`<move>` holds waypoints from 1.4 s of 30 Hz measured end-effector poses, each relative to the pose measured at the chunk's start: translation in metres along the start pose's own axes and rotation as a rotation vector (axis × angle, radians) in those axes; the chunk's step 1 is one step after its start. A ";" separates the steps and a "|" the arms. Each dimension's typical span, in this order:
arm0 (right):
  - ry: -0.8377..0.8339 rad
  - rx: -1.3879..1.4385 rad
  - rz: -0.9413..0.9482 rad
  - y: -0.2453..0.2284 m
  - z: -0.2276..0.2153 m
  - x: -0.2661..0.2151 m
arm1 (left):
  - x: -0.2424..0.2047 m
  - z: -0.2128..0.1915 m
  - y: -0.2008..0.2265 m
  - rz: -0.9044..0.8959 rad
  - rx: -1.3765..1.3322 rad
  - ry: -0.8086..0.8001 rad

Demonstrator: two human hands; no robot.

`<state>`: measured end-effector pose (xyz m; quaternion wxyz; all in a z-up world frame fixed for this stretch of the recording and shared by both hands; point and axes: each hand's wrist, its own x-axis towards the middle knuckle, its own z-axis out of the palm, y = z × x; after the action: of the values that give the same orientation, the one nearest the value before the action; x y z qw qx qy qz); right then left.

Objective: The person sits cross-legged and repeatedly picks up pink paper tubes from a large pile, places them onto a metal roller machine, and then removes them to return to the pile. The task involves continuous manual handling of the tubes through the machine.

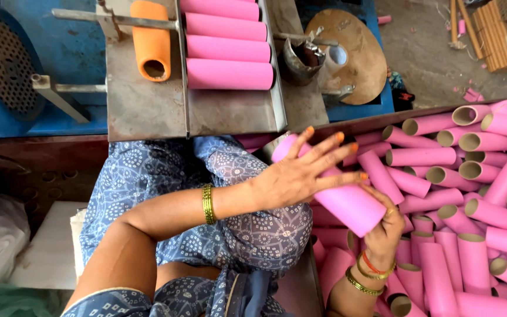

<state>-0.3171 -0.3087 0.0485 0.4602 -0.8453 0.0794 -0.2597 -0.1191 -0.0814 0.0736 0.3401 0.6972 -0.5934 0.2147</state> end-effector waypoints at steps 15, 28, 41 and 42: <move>-0.350 -1.045 1.209 0.218 -0.024 -0.027 | -0.076 0.017 -0.152 -0.564 0.584 -0.150; 0.146 -0.442 0.268 0.125 -0.027 0.015 | -0.047 -0.002 -0.092 -0.474 0.205 -0.122; 0.275 -0.026 -0.014 -0.031 0.041 0.014 | -0.030 0.016 -0.025 -0.173 -0.206 -0.204; 0.300 -0.023 0.037 -0.012 0.040 0.021 | -0.037 0.016 -0.040 -0.176 -0.110 -0.143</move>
<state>-0.2800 -0.2800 0.0482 0.4383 -0.8006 0.1657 -0.3734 -0.0891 -0.0652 0.0281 0.3522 0.7404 -0.5635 0.1007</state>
